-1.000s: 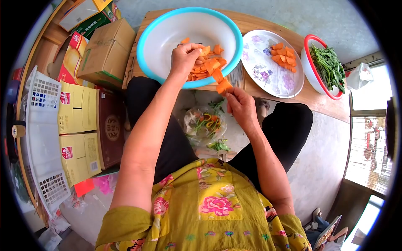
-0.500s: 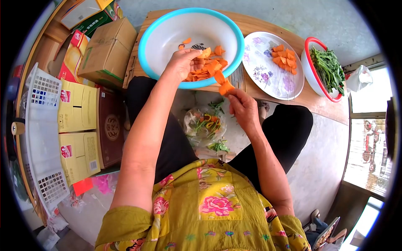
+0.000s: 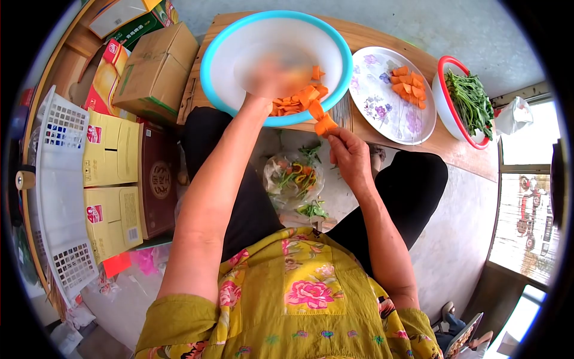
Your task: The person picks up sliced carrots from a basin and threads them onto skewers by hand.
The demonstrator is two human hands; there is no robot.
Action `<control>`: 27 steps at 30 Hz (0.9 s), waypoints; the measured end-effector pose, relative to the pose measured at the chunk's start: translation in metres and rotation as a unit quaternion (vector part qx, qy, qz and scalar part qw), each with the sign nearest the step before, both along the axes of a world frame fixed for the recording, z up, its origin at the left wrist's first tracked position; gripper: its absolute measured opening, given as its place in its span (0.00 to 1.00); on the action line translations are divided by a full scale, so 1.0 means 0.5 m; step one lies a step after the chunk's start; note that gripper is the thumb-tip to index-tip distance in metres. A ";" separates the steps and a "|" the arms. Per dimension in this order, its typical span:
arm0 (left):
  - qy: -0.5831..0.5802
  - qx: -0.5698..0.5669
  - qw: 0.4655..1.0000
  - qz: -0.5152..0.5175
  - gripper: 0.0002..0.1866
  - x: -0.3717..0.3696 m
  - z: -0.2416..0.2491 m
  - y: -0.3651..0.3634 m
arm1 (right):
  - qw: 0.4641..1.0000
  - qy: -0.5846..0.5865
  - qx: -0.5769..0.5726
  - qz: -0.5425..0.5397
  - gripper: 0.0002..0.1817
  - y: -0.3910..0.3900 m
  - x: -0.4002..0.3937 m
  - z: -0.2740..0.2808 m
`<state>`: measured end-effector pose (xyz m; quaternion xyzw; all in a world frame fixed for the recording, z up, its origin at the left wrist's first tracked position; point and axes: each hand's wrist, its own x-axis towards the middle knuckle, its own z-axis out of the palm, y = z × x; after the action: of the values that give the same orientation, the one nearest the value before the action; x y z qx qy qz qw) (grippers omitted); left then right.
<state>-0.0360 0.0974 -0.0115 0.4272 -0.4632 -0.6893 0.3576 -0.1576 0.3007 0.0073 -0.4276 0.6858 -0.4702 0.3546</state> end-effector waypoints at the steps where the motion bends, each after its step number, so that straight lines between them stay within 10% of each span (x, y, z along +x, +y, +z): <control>1: -0.006 -0.002 1.000 0.004 0.10 -0.001 0.003 0.001 | 1.000 -0.001 -0.001 0.000 0.08 0.000 0.000 0.000; 12: -0.129 -0.236 0.962 0.033 0.07 -0.016 -0.041 -0.014 | 0.990 -0.141 0.023 0.001 0.09 0.000 -0.011 -0.016; 27: 0.055 0.034 0.997 0.045 0.09 -0.012 -0.012 0.007 | 1.000 0.008 0.001 -0.013 0.09 0.001 0.008 0.007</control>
<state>-0.0421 0.1010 -0.0173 0.4212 -0.3990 -0.7103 0.3985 -0.1537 0.3010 0.0106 -0.4221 0.6945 -0.4708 0.3434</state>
